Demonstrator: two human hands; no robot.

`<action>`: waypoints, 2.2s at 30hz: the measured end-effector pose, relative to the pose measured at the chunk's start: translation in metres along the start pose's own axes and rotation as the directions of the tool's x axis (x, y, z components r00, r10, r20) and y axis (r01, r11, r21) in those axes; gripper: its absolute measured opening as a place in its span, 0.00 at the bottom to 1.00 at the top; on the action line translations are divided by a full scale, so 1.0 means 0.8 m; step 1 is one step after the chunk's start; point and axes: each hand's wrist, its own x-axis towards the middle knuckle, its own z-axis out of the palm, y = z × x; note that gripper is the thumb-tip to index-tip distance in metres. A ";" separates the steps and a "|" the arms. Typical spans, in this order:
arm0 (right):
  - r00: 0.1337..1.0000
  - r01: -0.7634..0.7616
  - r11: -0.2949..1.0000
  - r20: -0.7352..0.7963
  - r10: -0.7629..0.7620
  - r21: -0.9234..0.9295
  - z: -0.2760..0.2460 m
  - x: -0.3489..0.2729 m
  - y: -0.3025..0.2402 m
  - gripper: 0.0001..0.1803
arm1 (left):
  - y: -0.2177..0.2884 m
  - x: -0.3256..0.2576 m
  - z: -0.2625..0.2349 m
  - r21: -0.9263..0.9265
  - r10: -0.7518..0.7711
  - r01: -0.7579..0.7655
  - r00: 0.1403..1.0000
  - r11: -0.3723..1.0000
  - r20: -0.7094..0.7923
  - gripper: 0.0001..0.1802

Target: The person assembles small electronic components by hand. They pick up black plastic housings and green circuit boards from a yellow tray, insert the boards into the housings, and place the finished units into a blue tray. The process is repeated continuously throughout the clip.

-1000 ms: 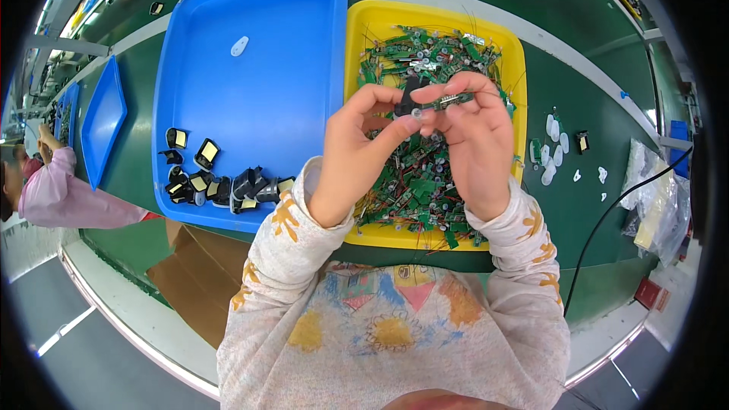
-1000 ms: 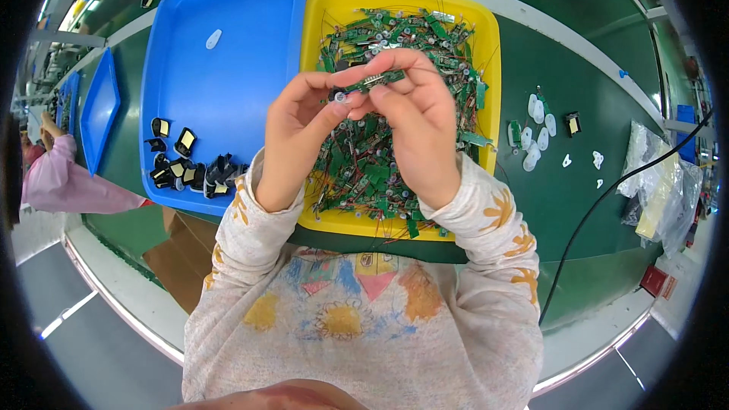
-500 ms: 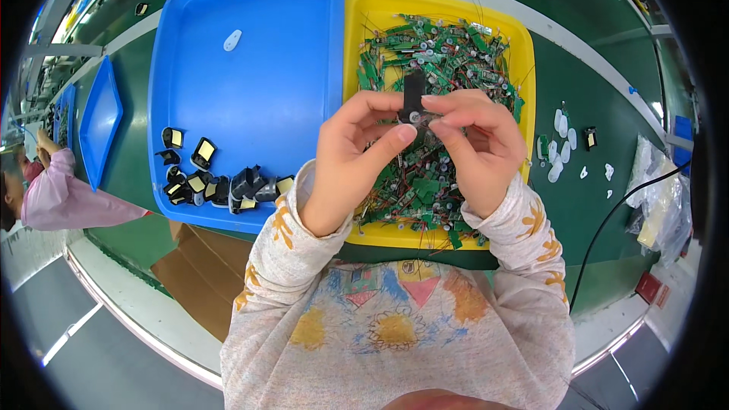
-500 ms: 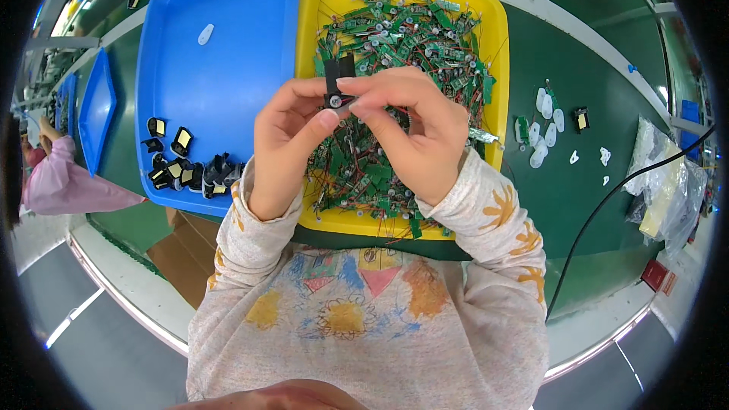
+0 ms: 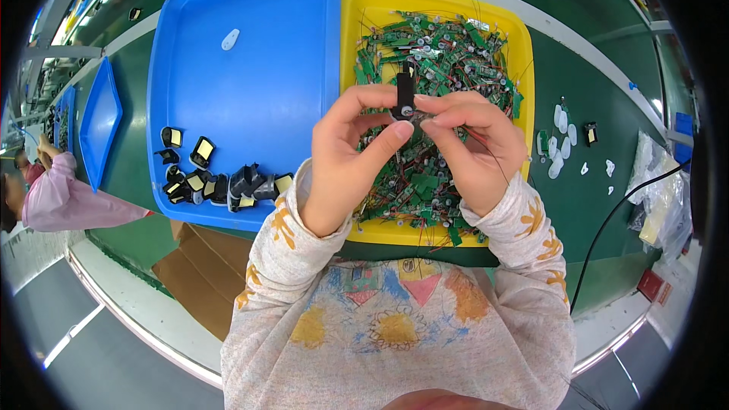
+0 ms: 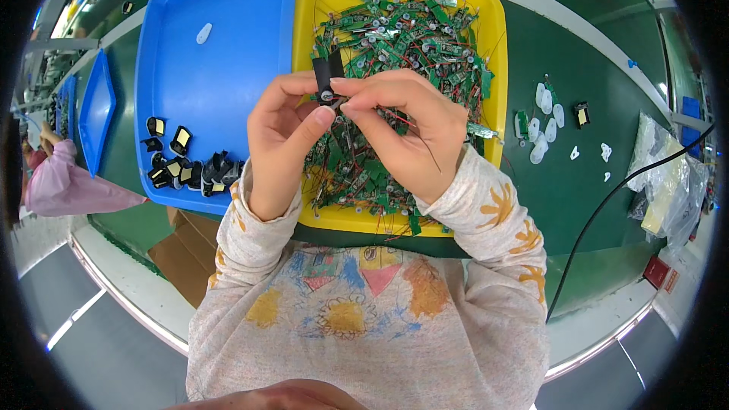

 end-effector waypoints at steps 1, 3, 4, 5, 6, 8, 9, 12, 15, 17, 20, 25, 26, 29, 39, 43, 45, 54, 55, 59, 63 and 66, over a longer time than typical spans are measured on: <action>1.000 -0.017 1.000 -0.011 0.017 0.016 0.001 -0.001 0.000 0.08 | 0.000 0.000 0.000 0.003 0.006 -0.006 1.000 1.000 -0.002 0.12; 0.999 -0.037 0.999 -0.019 0.037 0.027 0.002 -0.001 -0.001 0.08 | 0.000 0.000 0.001 0.009 0.007 -0.007 1.000 1.000 -0.010 0.12; 0.999 -0.039 0.999 -0.017 0.040 0.021 0.002 -0.001 -0.001 0.08 | 0.001 0.000 0.001 0.012 0.007 -0.007 1.000 1.000 -0.014 0.12; 0.999 -0.042 0.999 -0.015 0.042 0.015 0.001 0.000 -0.002 0.08 | 0.001 0.000 0.002 0.004 0.001 -0.001 1.000 1.000 -0.016 0.12; 0.999 -0.044 0.999 -0.011 0.044 0.008 0.001 0.000 -0.002 0.08 | 0.000 -0.001 0.002 -0.003 -0.005 0.005 1.000 1.000 -0.021 0.12; 0.999 -0.048 0.999 -0.002 0.048 -0.006 0.002 0.000 -0.003 0.07 | 0.000 -0.002 0.002 -0.025 -0.009 0.008 1.000 1.000 -0.027 0.12; 0.999 -0.045 0.999 0.004 0.045 -0.003 0.001 0.000 -0.003 0.08 | -0.001 -0.002 0.002 -0.040 -0.007 0.006 1.000 0.999 -0.026 0.11; 0.999 -0.045 0.999 0.025 0.045 0.000 0.001 -0.001 -0.004 0.08 | 0.001 -0.003 0.004 -0.057 -0.014 0.012 0.999 0.998 -0.039 0.10; 0.998 -0.051 0.999 0.045 0.051 -0.010 0.001 -0.001 -0.007 0.09 | 0.003 -0.003 0.005 -0.080 -0.043 0.039 0.998 0.996 -0.049 0.10; 0.998 -0.047 0.999 0.048 0.048 -0.012 0.001 -0.001 -0.007 0.09 | 0.003 -0.004 0.005 -0.119 -0.058 0.052 0.997 0.992 -0.049 0.09; 0.996 0.013 0.997 0.085 -0.006 -0.073 -0.001 0.001 -0.007 0.10 | 0.001 -0.004 0.006 -0.141 -0.051 0.046 0.998 0.989 -0.033 0.08; 0.999 0.044 0.999 0.032 -0.044 0.011 0.007 -0.004 0.001 0.13 | 0.000 -0.004 0.002 -0.191 -0.072 0.083 0.995 0.978 0.064 0.09; 0.999 0.049 0.998 0.023 -0.049 0.030 0.008 -0.005 0.002 0.14 | 0.000 -0.003 0.001 -0.231 -0.076 0.089 0.995 0.969 0.068 0.09; 0.997 0.068 0.998 0.044 -0.067 -0.008 0.008 -0.002 0.000 0.14 | 0.000 -0.003 0.000 -0.311 -0.076 0.092 0.995 0.946 0.063 0.09; 0.998 -0.056 0.994 0.031 0.054 0.092 0.000 0.001 0.001 0.11 | 0.002 -0.004 -0.001 -0.242 -0.048 0.069 0.995 0.968 0.088 0.09; 0.992 -0.126 0.977 0.019 0.125 0.170 0.003 0.001 0.001 0.11 | -0.003 -0.004 -0.006 -0.252 -0.009 0.034 0.995 0.967 0.101 0.09; 0.993 -0.116 0.982 0.029 0.113 0.151 0.003 0.000 0.001 0.11 | -0.003 -0.001 -0.005 -0.186 0.024 -0.005 0.995 0.982 0.102 0.09; 0.992 -0.067 0.998 0.105 0.067 -0.010 0.000 0.000 -0.002 0.10 | 0.002 -0.003 0.000 -0.155 -0.010 0.012 1.000 0.988 0.011 0.08; 0.993 -0.043 0.999 0.109 0.046 -0.025 0.000 0.001 0.000 0.11 | 0.002 -0.004 -0.001 -0.190 -0.026 0.026 1.000 0.981 0.003 0.08; 0.990 0.013 0.998 0.137 -0.005 -0.059 -0.003 0.006 -0.004 0.11 | 0.001 -0.008 -0.005 -0.207 0.008 -0.009 1.000 0.978 -0.008 0.08; 0.986 -0.021 0.989 0.162 0.045 -0.146 -0.005 0.005 -0.006 0.09 | 0.004 -0.009 -0.006 -0.219 -0.071 0.062 0.997 0.974 -0.031 0.09; 0.985 -0.077 0.992 0.148 0.091 -0.096 -0.002 0.004 -0.003 0.08 | 0.004 -0.007 -0.004 -0.176 -0.047 0.044 0.999 0.983 -0.013 0.14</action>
